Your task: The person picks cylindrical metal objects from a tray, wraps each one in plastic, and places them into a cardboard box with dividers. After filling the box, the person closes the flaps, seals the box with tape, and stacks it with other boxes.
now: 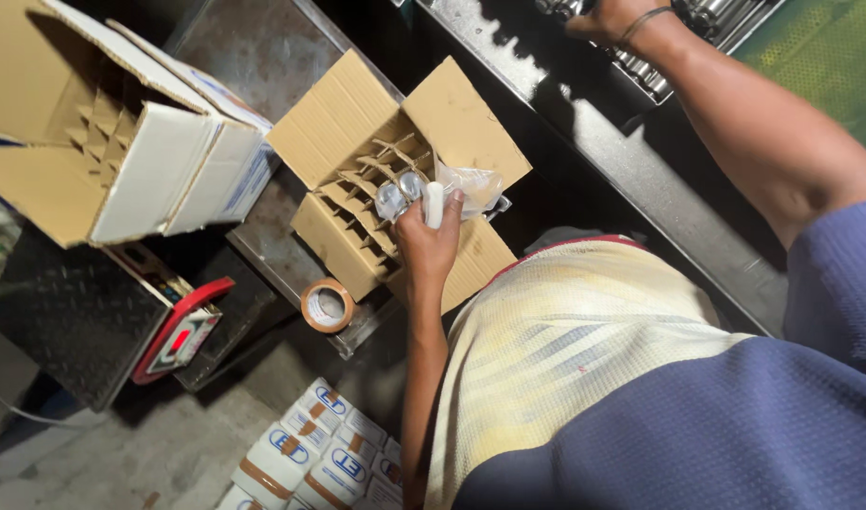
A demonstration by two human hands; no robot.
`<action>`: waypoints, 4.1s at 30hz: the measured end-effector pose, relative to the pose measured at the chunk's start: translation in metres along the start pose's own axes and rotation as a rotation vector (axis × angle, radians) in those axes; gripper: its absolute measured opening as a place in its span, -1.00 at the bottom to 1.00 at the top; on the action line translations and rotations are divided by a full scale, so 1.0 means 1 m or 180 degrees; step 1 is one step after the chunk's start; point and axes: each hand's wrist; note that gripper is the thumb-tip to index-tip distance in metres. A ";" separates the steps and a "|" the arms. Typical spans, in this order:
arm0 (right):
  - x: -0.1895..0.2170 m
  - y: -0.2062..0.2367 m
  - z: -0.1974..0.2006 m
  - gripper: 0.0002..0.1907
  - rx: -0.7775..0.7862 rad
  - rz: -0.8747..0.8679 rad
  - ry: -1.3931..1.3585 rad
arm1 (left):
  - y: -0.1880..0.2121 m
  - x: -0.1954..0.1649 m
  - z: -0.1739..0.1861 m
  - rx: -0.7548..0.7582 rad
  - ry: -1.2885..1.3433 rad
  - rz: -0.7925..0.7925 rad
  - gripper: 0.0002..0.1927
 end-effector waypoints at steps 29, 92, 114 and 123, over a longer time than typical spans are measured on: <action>0.187 0.186 0.011 -0.61 -0.0170 0.1507 -0.2821 | 0.053 0.159 0.059 0.0102 0.2103 0.1315 -0.77; 0.007 0.064 -0.007 -0.23 0.0381 -0.0895 0.0113 | -0.023 -0.016 0.013 0.0031 -0.0586 -0.0113 -0.73; 0.024 0.118 0.004 -0.49 0.0905 -0.0678 -0.4080 | -0.016 -0.020 -0.024 0.0974 0.0135 -0.0199 -0.70; 0.148 0.165 -0.010 -0.56 -0.0426 0.1066 -0.2204 | 0.003 0.015 -0.027 0.1632 0.0989 0.0237 -0.80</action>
Point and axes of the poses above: each hand's wrist, its own y-axis away from the middle knuckle, its own z-axis out of the back of the hand, x = y × z, and after that the axes turned 6 degrees about y, right-handed
